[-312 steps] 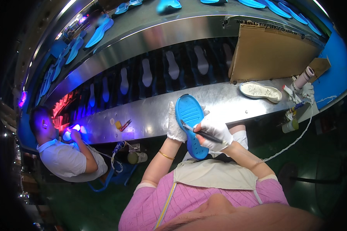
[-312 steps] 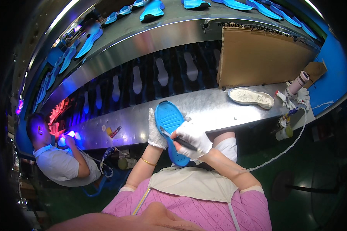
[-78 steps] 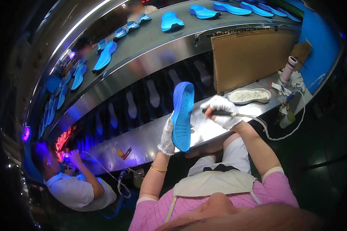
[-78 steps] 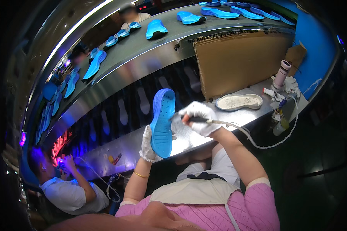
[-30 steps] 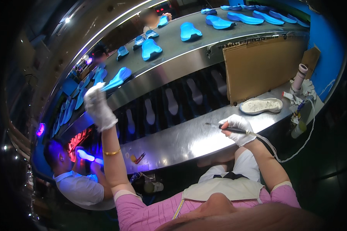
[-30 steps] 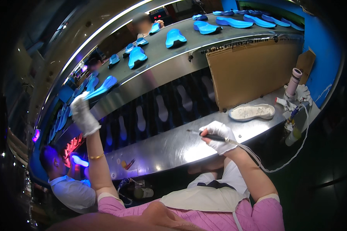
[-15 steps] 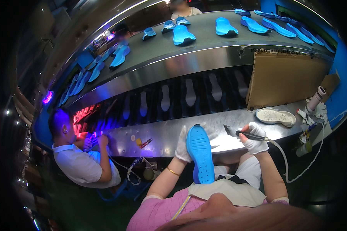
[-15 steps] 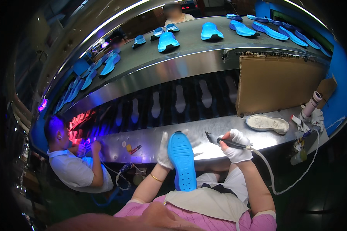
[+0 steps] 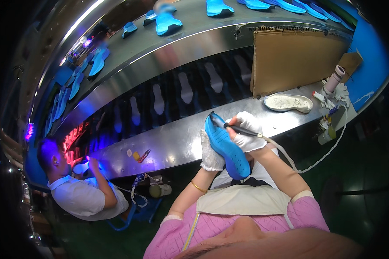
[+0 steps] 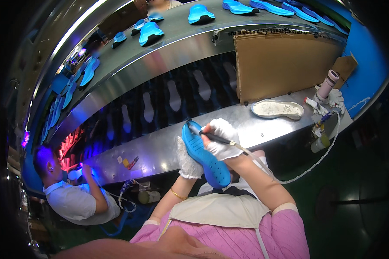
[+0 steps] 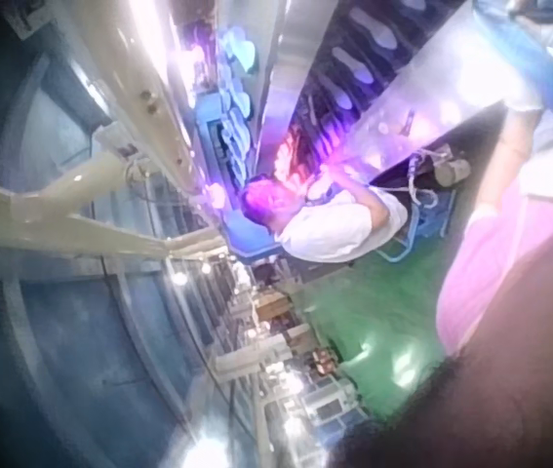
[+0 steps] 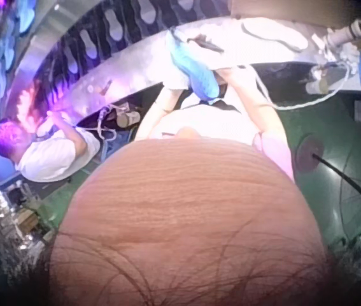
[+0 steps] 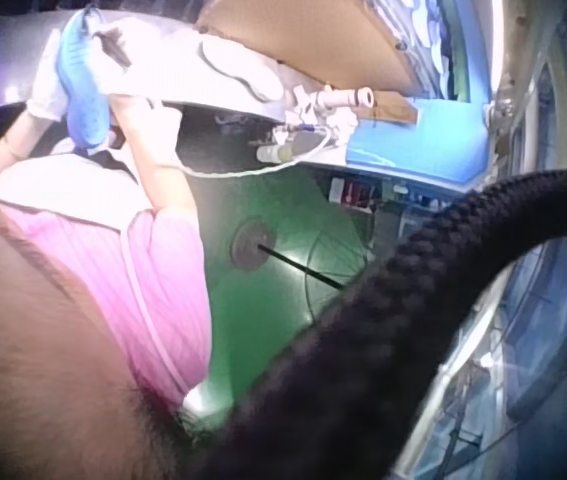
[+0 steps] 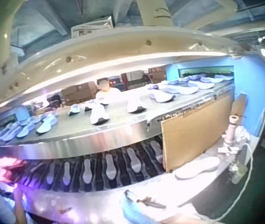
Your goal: The person takes shoe soles, applies adhesive to their surfaces using a handheld brush applicator, and places the soles onto a conveyor belt.
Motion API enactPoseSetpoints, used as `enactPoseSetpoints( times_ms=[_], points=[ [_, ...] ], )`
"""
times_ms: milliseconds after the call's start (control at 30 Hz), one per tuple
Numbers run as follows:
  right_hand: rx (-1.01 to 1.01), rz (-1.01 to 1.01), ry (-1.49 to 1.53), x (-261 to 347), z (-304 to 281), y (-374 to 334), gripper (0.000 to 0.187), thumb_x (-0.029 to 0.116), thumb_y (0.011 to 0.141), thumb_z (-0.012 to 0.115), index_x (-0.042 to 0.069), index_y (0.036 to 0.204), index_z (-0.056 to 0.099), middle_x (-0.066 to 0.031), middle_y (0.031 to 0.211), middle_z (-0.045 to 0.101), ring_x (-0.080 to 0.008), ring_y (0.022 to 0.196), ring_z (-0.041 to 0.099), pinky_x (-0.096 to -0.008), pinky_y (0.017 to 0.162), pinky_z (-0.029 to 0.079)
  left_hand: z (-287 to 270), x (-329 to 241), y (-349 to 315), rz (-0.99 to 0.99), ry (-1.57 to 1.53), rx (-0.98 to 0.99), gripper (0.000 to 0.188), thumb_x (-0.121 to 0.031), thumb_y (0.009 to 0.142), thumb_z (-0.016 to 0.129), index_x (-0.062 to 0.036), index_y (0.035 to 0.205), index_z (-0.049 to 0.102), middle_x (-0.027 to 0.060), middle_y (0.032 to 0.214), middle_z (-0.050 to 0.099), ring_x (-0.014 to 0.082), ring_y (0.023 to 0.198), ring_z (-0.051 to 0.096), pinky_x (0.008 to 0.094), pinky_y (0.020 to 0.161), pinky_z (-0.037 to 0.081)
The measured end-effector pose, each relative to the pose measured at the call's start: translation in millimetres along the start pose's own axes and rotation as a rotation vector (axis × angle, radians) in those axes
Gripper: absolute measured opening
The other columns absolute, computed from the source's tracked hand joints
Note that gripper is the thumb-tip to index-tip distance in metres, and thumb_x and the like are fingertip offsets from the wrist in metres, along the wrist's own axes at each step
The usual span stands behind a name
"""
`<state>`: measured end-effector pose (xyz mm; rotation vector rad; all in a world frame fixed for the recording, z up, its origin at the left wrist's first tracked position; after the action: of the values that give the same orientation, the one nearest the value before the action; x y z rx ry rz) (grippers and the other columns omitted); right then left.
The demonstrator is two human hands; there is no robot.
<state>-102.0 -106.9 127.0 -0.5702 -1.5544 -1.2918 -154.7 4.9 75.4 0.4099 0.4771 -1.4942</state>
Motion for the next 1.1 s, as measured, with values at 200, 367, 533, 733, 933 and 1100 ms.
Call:
enactPoseSetpoints(
  times_ms=[200,367,533,733,933,1100],
  points=[
    [0.221,0.290,0.172,11.9,2.1,-10.7,0.023,-0.002,0.076,0.064,0.004,0.093,0.050,-0.0037,0.074,0.056,-0.0080,0.062,0.056,-0.0230,0.059,0.048,-4.8,-8.4,-8.5,-0.036,-0.058,-0.186,0.074,-0.067,0.086,0.032,-0.0067,0.125,0.045,0.0129,0.120,0.053,0.0260,0.108,0.053,0.0379,0.097,0.042],
    [0.294,-0.105,-0.171,15.2,13.6,-23.0,0.016,-0.005,0.071,0.064,0.005,0.082,0.058,-0.0074,0.074,0.054,-0.0165,0.062,0.058,-0.0274,0.057,0.047,-10.2,-15.8,-4.9,-0.041,0.022,-0.161,0.080,-0.071,0.082,0.033,-0.0050,0.126,0.045,0.0151,0.120,0.054,0.0286,0.108,0.053,0.0405,0.095,0.043],
    [0.248,0.286,0.083,3.5,8.2,-35.5,0.019,0.000,0.064,0.067,0.007,0.081,0.060,-0.0083,0.074,0.060,-0.0232,0.065,0.057,-0.0310,0.061,0.046,-11.1,-26.4,-7.0,-0.092,0.025,-0.104,0.092,-0.075,0.080,0.028,-0.0012,0.134,0.035,0.0249,0.129,0.045,0.0383,0.117,0.047,0.0484,0.100,0.038],
    [0.359,0.014,-0.052,19.4,9.6,-45.7,0.014,-0.001,0.069,0.066,0.005,0.079,0.059,-0.0047,0.073,0.060,-0.0165,0.064,0.059,-0.0268,0.061,0.047,-5.0,-25.9,-13.0,-0.195,0.019,0.070,0.100,-0.080,0.076,0.023,-0.0008,0.136,0.030,0.0249,0.132,0.042,0.0385,0.120,0.044,0.0475,0.101,0.037],
    [0.269,0.083,-0.081,5.1,-20.0,-56.3,0.009,0.001,0.076,0.065,0.003,0.083,0.059,-0.0074,0.081,0.063,-0.0124,0.067,0.060,-0.0243,0.064,0.048,-24.1,-2.0,-46.3,-0.268,0.427,-0.014,0.090,-0.077,0.077,0.019,-0.0057,0.129,0.039,0.0129,0.119,0.052,0.0231,0.108,0.053,0.0359,0.095,0.045],
    [0.310,0.378,0.240,3.1,-13.5,-57.7,0.008,0.001,0.080,0.062,0.003,0.087,0.058,-0.0083,0.087,0.062,-0.0109,0.072,0.059,-0.0230,0.068,0.048,-13.1,-6.0,-27.5,-0.239,0.257,-0.118,0.095,-0.080,0.074,0.021,-0.0042,0.129,0.039,0.0144,0.119,0.053,0.0256,0.105,0.056,0.0386,0.092,0.047]
  ],
)
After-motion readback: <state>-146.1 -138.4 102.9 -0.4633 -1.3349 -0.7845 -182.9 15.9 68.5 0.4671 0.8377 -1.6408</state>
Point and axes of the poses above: each hand's wrist, its own y-axis towards the middle knuckle, its own z-axis out of the palm, x = y × z, the point moved 3 cm from there along y, towards the middle knuckle
